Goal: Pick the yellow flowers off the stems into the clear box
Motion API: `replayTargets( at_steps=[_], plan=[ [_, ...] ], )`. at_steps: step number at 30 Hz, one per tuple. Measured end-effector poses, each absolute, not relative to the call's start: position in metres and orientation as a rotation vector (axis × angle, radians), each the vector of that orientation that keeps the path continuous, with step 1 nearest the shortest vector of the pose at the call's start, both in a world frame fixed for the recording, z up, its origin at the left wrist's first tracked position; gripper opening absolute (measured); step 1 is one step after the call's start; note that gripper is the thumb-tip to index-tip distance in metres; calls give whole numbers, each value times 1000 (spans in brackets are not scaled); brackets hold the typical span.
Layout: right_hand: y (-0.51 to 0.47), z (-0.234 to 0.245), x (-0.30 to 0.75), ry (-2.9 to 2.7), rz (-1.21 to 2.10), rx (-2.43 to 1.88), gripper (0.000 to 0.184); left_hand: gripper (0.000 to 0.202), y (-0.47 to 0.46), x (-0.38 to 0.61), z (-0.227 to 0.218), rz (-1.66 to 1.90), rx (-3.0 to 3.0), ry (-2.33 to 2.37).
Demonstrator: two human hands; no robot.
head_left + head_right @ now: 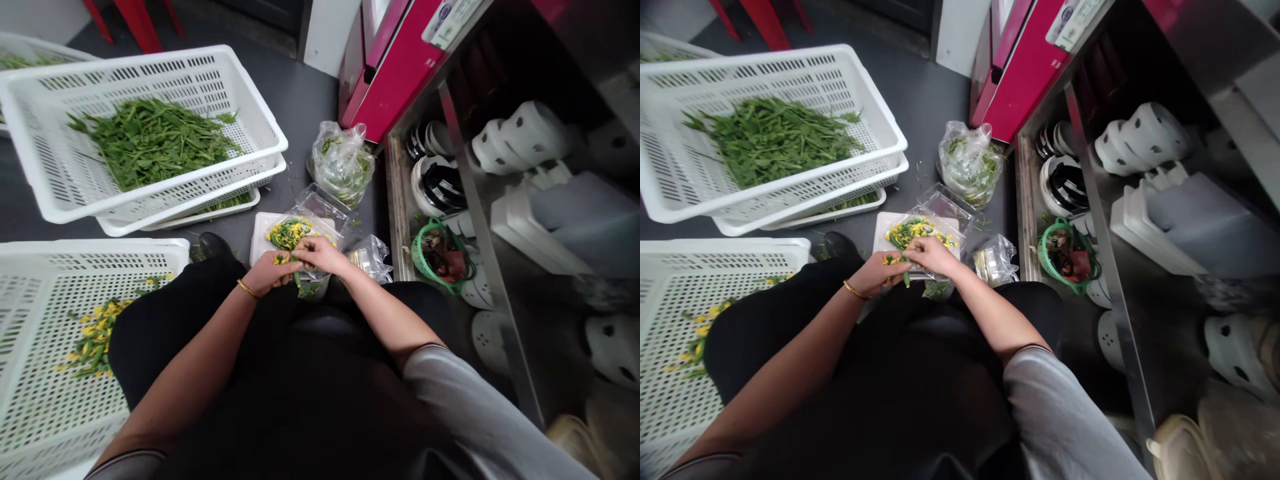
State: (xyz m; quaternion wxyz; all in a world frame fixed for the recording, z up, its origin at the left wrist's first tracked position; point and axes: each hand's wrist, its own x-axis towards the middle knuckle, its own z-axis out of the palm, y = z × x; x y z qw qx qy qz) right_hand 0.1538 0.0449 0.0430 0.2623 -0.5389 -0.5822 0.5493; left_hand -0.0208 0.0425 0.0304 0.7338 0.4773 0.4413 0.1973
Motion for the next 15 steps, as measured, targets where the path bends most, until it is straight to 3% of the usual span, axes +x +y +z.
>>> replayTargets(
  at_steps=[4,10,13,15],
  plan=[
    [31,35,154,-1495,1696,-1435,34,31,45,-19,30,410,1384,1078],
    [-7,22,174,-1405,2065,-1326,32,22,34,-8,22,116,1586,753],
    [-18,23,175,-1517,2015,-1337,30,23,29,-3,23,-7,1505,703],
    [-27,30,171,-1748,1738,-1394,30,24,27,-2,25,-70,1434,656]
  ],
)
